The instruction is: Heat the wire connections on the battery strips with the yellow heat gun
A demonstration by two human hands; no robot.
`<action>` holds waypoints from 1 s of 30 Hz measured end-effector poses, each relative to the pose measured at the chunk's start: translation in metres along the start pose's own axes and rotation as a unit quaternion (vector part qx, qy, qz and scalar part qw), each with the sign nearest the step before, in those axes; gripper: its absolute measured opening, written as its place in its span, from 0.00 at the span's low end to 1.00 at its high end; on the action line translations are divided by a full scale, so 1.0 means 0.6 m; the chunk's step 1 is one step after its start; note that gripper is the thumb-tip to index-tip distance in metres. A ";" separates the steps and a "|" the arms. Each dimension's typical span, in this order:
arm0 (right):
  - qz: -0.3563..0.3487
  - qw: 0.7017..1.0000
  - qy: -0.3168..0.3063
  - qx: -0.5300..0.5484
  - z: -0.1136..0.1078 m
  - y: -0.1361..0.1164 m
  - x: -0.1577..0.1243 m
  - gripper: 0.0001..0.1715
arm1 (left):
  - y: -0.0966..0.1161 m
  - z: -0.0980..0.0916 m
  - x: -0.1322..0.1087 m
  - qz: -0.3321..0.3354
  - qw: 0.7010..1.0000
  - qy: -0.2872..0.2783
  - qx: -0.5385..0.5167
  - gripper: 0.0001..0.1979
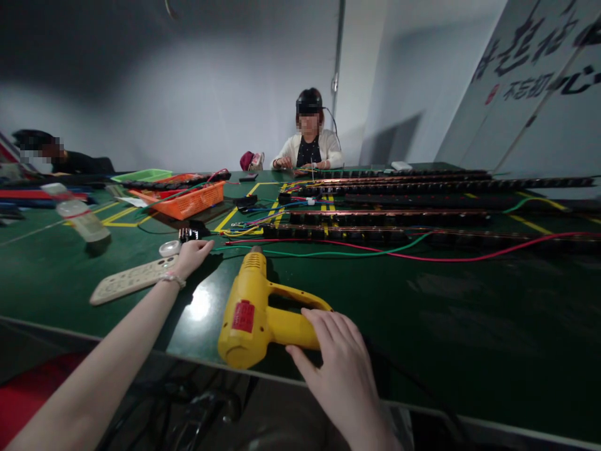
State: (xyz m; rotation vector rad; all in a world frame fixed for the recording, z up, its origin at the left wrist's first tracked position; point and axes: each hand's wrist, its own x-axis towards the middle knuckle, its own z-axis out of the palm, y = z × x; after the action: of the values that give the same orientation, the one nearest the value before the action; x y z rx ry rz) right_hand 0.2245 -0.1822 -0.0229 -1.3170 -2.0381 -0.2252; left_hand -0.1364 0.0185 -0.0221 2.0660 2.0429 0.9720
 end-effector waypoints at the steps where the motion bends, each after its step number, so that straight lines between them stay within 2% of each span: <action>1: -0.004 1.000 0.003 -0.010 -0.006 0.010 -0.005 0.21 | -0.003 0.000 0.002 0.005 1.000 -0.006 -0.008 0.24; 5: -0.016 0.998 0.017 -0.062 -0.028 0.048 -0.029 0.22 | -0.011 -0.002 0.011 0.014 0.998 -0.031 -0.047 0.25; 9: -0.031 0.991 0.048 -0.123 -0.046 0.083 -0.052 0.23 | -0.014 -0.001 0.020 0.009 0.997 -0.026 -0.066 0.24; 14: -0.031 0.984 0.056 -0.167 -0.051 0.105 -0.070 0.25 | -0.019 0.002 0.024 0.025 0.996 -0.028 -0.079 0.24; 22: -0.036 0.982 0.061 -0.177 -0.040 0.090 -0.071 0.26 | -0.023 0.005 0.025 0.010 0.997 -0.018 -0.069 0.26; 30: -0.063 0.988 0.040 -0.139 -0.022 0.045 -0.048 0.23 | -0.018 0.002 0.022 0.004 0.998 -0.031 -0.060 0.26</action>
State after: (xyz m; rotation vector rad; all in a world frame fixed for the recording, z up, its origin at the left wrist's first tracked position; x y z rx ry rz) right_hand 0.2605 -0.1972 -0.0367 -1.3184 -2.0787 -0.6287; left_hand -0.1465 0.0321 -0.0234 2.0190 1.8984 0.9941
